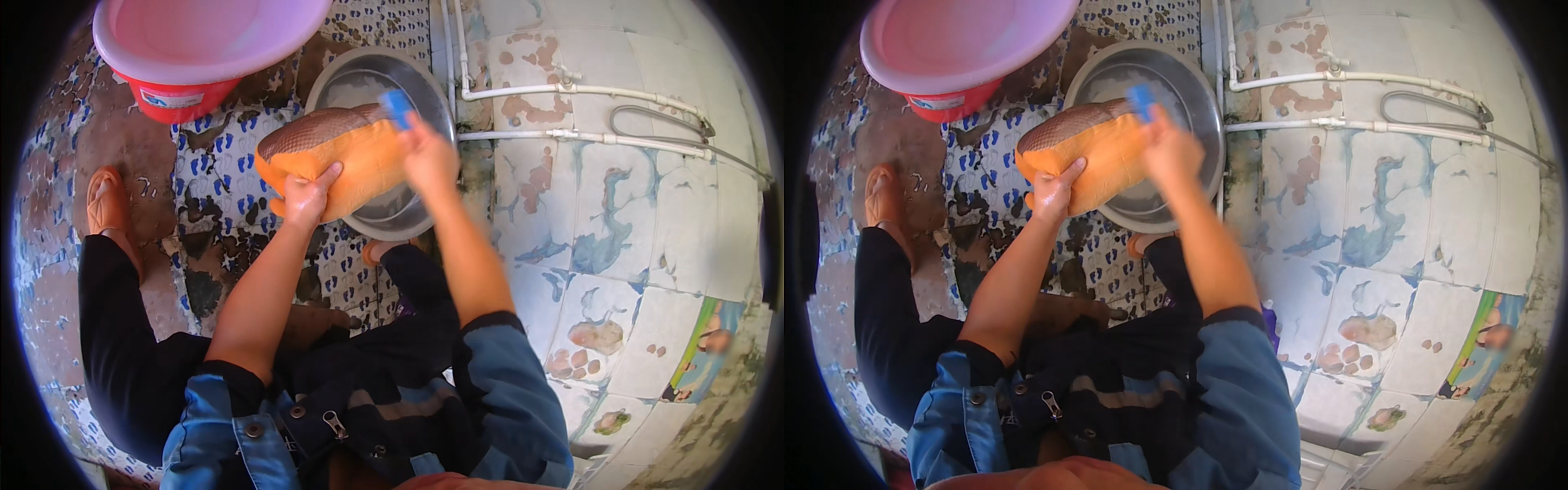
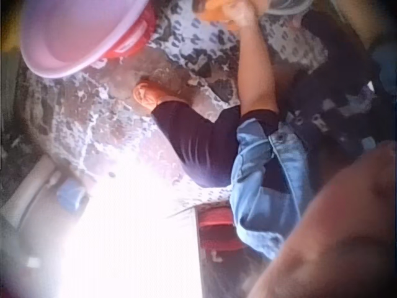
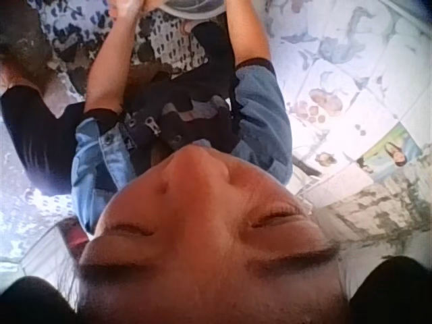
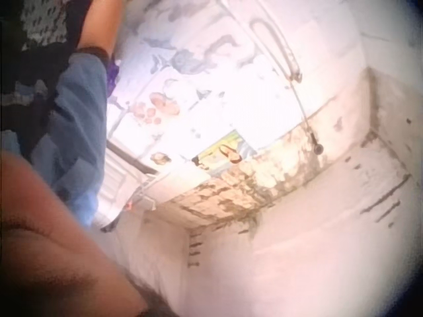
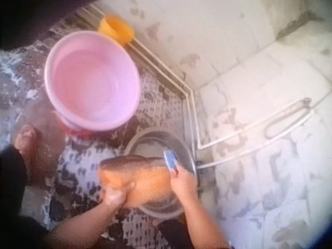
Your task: The person scrubs a white and orange donut-shaped plush pillow with a blue brush. They hold the pillow over a metal basin and scrub the surface, including the face and the inner ring, repeatedly.
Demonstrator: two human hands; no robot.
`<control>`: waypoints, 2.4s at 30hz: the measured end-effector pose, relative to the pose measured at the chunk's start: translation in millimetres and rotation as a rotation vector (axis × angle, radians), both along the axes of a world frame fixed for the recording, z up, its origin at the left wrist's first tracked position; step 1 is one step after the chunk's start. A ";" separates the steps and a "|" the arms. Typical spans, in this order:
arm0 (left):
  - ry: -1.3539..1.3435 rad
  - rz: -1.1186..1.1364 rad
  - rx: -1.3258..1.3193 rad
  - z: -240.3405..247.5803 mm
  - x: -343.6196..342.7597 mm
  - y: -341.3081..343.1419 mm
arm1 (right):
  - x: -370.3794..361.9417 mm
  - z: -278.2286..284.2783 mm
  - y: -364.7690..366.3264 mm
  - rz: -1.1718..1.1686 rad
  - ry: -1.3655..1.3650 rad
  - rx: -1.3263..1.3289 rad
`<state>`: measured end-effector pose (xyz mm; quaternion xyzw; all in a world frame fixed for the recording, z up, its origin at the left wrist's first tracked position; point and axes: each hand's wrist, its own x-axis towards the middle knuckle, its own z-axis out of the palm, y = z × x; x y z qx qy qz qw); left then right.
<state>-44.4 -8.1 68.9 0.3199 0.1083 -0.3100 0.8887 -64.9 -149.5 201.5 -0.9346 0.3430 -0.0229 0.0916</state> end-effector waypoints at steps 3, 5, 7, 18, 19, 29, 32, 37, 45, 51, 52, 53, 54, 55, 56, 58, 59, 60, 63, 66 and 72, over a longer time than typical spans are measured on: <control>0.032 -0.065 0.015 -14.1 0.9 0.4 | -24.5 -20.4 75.2 0.635 -0.170 -0.045; 0.047 -0.104 0.034 -19.0 -0.1 4.0 | -20.2 -9.3 62.5 0.405 -0.052 -0.039; 0.041 -0.051 0.016 3.4 8.2 5.0 | -6.2 5.8 15.0 0.019 0.095 -0.114; 0.022 0.131 0.024 9.3 24.3 -3.0 | -30.5 -14.7 23.7 0.169 -0.186 -0.120; 0.060 0.107 0.018 13.9 26.7 -0.7 | -26.7 -10.5 29.8 0.109 -0.131 -0.162; 0.180 0.037 0.008 4.8 41.5 7.9 | -24.9 -18.7 37.8 0.125 -0.329 -0.027; 0.206 0.019 0.015 2.5 49.7 12.0 | -38.5 -27.9 71.7 0.348 -0.257 -0.046; 0.215 0.033 -0.032 -0.7 48.3 17.8 | -25.8 -24.5 13.3 0.210 -0.304 -0.152; 0.277 0.009 -0.116 -22.5 55.7 24.3 | -23.8 -33.7 28.1 0.239 -0.209 -0.040; 0.223 0.028 -0.079 -20.4 49.9 19.8 | -21.6 -45.6 -37.9 -0.178 -0.616 0.473; 0.233 0.025 -0.069 -22.8 51.4 23.0 | -23.2 -44.0 -17.5 -0.039 -0.559 0.414; 0.267 -0.002 -0.117 -33.1 52.8 25.9 | -27.2 -43.1 -5.0 0.086 -0.503 0.354; 0.301 -0.043 -0.164 -47.7 54.4 31.0 | -29.0 -42.7 -9.6 0.086 -0.435 0.299; 0.329 -0.096 -0.229 -52.6 55.1 32.6 | -28.0 -39.6 -29.4 -0.077 -0.307 0.398; 0.285 -0.116 -0.130 -38.9 52.9 29.0 | -28.8 -43.1 -52.8 -0.138 -0.333 0.490; 0.142 -0.049 -0.046 -45.4 44.2 26.8 | -25.6 -34.1 -76.0 -0.263 -0.249 0.726; 0.076 -0.015 0.001 -50.7 41.1 25.8 | -21.9 -25.1 -79.7 -0.218 -0.211 0.713; 0.200 0.002 -0.075 -57.1 42.7 29.7 | -15.8 -6.6 -65.7 -0.225 -0.281 0.758; 0.279 -0.098 -0.242 -61.7 48.5 45.3 | -14.7 0.0 -37.4 0.041 -0.345 0.726; 0.205 -0.091 -0.107 -51.8 41.3 38.8 | -37.4 -39.8 -47.5 0.064 -0.125 0.414; 0.173 -0.092 -0.164 -58.9 34.8 40.5 | -38.2 -39.8 -95.2 -0.121 -0.317 0.566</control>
